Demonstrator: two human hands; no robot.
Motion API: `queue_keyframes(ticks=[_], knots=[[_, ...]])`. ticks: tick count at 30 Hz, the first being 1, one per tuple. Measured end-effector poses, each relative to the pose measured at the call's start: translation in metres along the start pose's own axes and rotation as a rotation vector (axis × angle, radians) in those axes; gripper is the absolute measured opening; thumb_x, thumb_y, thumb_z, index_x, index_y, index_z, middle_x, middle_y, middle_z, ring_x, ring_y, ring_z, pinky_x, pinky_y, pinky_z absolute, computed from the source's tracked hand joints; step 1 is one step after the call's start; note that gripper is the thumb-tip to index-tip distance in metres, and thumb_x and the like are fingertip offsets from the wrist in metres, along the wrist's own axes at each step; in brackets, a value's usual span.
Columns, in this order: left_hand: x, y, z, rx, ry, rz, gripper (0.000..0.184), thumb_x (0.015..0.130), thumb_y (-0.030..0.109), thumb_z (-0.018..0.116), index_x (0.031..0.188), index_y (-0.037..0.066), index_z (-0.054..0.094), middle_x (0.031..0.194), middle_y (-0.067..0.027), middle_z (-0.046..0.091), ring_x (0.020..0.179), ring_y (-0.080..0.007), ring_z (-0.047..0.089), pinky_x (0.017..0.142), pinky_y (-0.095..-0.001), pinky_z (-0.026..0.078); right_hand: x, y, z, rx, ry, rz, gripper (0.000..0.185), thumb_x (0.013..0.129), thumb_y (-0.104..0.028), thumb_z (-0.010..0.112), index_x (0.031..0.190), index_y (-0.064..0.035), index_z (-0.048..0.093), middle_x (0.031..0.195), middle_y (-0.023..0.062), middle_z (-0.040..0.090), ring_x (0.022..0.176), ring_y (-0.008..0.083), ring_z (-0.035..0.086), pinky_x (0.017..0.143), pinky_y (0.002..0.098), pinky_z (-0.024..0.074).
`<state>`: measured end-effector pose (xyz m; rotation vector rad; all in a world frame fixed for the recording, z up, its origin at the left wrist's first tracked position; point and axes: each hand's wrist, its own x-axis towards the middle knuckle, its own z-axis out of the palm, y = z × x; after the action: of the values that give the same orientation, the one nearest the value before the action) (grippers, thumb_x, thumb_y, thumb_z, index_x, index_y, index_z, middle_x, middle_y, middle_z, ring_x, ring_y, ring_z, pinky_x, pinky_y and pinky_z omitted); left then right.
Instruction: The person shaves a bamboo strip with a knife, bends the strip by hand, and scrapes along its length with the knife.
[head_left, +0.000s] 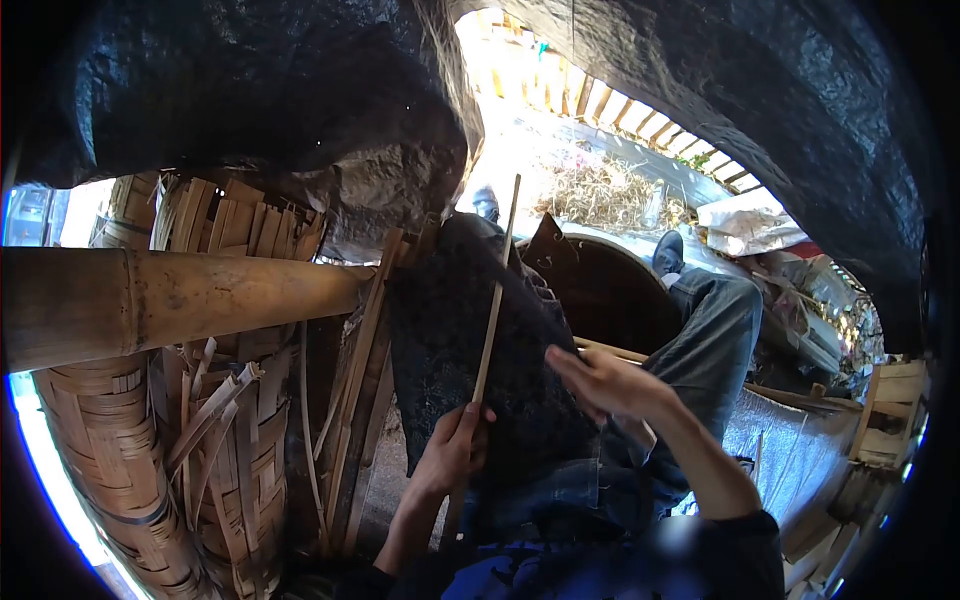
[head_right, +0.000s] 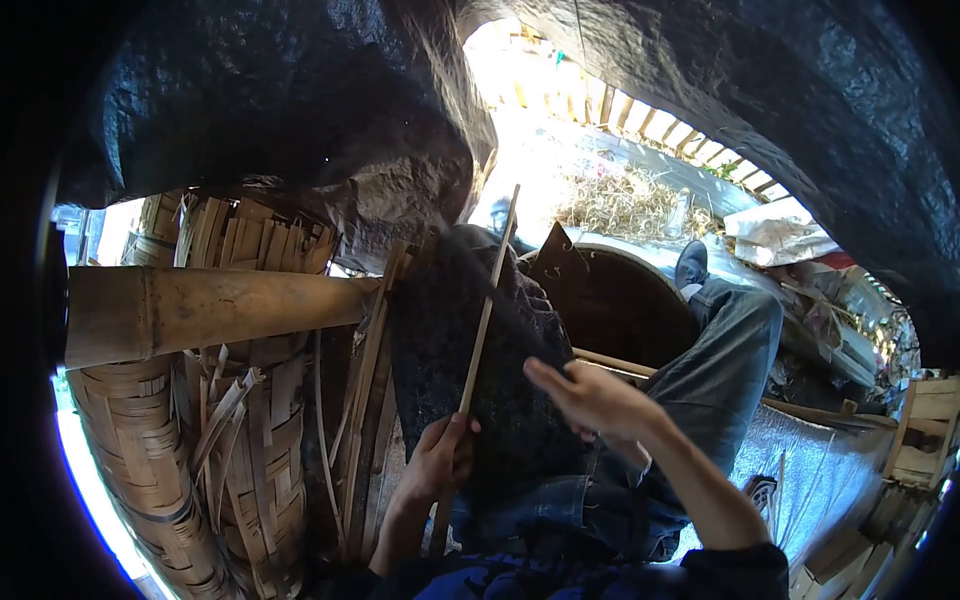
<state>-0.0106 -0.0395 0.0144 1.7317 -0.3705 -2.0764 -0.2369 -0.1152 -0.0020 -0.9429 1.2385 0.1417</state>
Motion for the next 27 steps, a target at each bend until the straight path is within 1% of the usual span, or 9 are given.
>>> queue_keyframes(ticks=[4, 7, 8, 10, 14, 19, 22, 26, 27], knots=[[0.002, -0.003, -0.01, -0.088, -0.087, 0.008, 0.031, 0.1, 0.031, 0.031, 0.097, 0.007, 0.051, 0.056, 0.0063, 0.03, 0.04, -0.0035, 0.028, 0.037, -0.0204, 0.024, -0.012, 0.001, 0.033, -0.114, 0.018, -0.013, 0.071, 0.084, -0.066, 0.045, 0.077, 0.0042, 0.055, 0.068, 0.0174, 0.059, 0.071, 0.0246, 0.064, 0.062, 0.0359, 0.0498], [0.003, -0.004, -0.028, -0.294, -0.27, -0.044, 0.031, 0.1, 0.031, 0.03, 0.098, 0.008, 0.051, 0.055, 0.0054, 0.03, 0.037, -0.0047, 0.027, 0.035, -0.0207, 0.023, -0.018, 0.009, 0.045, -0.164, 0.147, -0.192, 0.059, 0.081, -0.046, 0.066, 0.1, 0.0063, 0.049, 0.084, 0.0202, 0.063, 0.077, 0.0256, 0.065, 0.067, 0.0353, 0.05], [0.002, -0.005, -0.029, -0.295, -0.269, -0.046, 0.031, 0.1, 0.031, 0.03, 0.098, 0.008, 0.051, 0.055, 0.0054, 0.03, 0.037, -0.0047, 0.027, 0.035, -0.0207, 0.023, -0.019, 0.019, 0.049, -0.164, 0.144, -0.191, 0.059, 0.081, -0.046, 0.066, 0.1, 0.0063, 0.049, 0.084, 0.0202, 0.063, 0.077, 0.0256, 0.065, 0.067, 0.0353, 0.05], [0.003, -0.006, -0.03, -0.361, -0.28, -0.1, 0.033, 0.1, 0.032, 0.03, 0.098, 0.007, 0.05, 0.055, 0.0047, 0.029, 0.035, -0.005, 0.025, 0.034, -0.0208, 0.021, -0.024, 0.044, 0.055, -0.018, 0.306, -0.499, 0.055, 0.077, -0.036, 0.073, 0.103, 0.0061, 0.049, 0.083, 0.019, 0.064, 0.077, 0.0265, 0.065, 0.067, 0.0352, 0.0505], [0.001, -0.001, -0.025, -0.293, -0.281, -0.115, 0.037, 0.1, 0.033, 0.029, 0.098, 0.003, 0.051, 0.055, 0.0035, 0.033, 0.035, -0.0073, 0.03, 0.034, -0.0225, 0.027, -0.05, 0.064, 0.065, -0.133, 0.375, -0.452, 0.054, 0.077, -0.027, 0.074, 0.109, 0.0071, 0.048, 0.078, 0.0197, 0.064, 0.073, 0.0279, 0.066, 0.066, 0.0348, 0.0508], [-0.002, 0.008, -0.009, 0.29, -0.015, -0.061, 0.048, 0.1, 0.036, 0.028, 0.085, 0.0, 0.057, 0.049, 0.0004, 0.036, 0.033, -0.014, 0.036, 0.036, -0.0266, 0.037, -0.061, 0.071, 0.077, -0.138, 0.575, -0.254, 0.045, 0.083, -0.023, 0.067, 0.11, 0.0072, 0.049, 0.067, 0.0191, 0.062, 0.06, 0.0303, 0.065, 0.059, 0.0359, 0.0509], [-0.005, 0.012, 0.0, 0.443, 0.074, -0.037, 0.05, 0.099, 0.039, 0.03, 0.078, 0.002, 0.056, 0.045, 0.0024, 0.033, 0.034, -0.0115, 0.037, 0.038, -0.0273, 0.037, -0.058, 0.076, 0.073, -0.123, 0.569, -0.286, 0.047, 0.081, -0.026, 0.069, 0.108, 0.007, 0.049, 0.061, 0.0174, 0.06, 0.055, 0.0294, 0.064, 0.054, 0.0356, 0.0497], [0.004, 0.009, -0.02, 0.083, -0.137, -0.067, 0.051, 0.098, 0.044, 0.031, 0.068, 0.008, 0.05, 0.041, 0.0036, 0.028, 0.032, -0.0097, 0.033, 0.035, -0.0241, 0.031, -0.062, 0.065, 0.05, -0.239, 0.687, -0.517, 0.045, 0.079, -0.029, 0.071, 0.099, 0.0065, 0.052, 0.058, 0.0167, 0.058, 0.052, 0.0275, 0.063, 0.05, 0.0344, 0.0474], [0.006, 0.008, -0.027, -0.155, -0.325, -0.113, 0.05, 0.098, 0.046, 0.031, 0.065, 0.011, 0.046, 0.041, 0.0037, 0.027, 0.032, -0.009, 0.031, 0.033, -0.0227, 0.027, -0.062, 0.065, 0.041, -0.24, 0.539, -0.497, 0.043, 0.078, -0.029, 0.072, 0.094, 0.0056, 0.053, 0.058, 0.0162, 0.059, 0.052, 0.0268, 0.062, 0.05, 0.0347, 0.0468]])
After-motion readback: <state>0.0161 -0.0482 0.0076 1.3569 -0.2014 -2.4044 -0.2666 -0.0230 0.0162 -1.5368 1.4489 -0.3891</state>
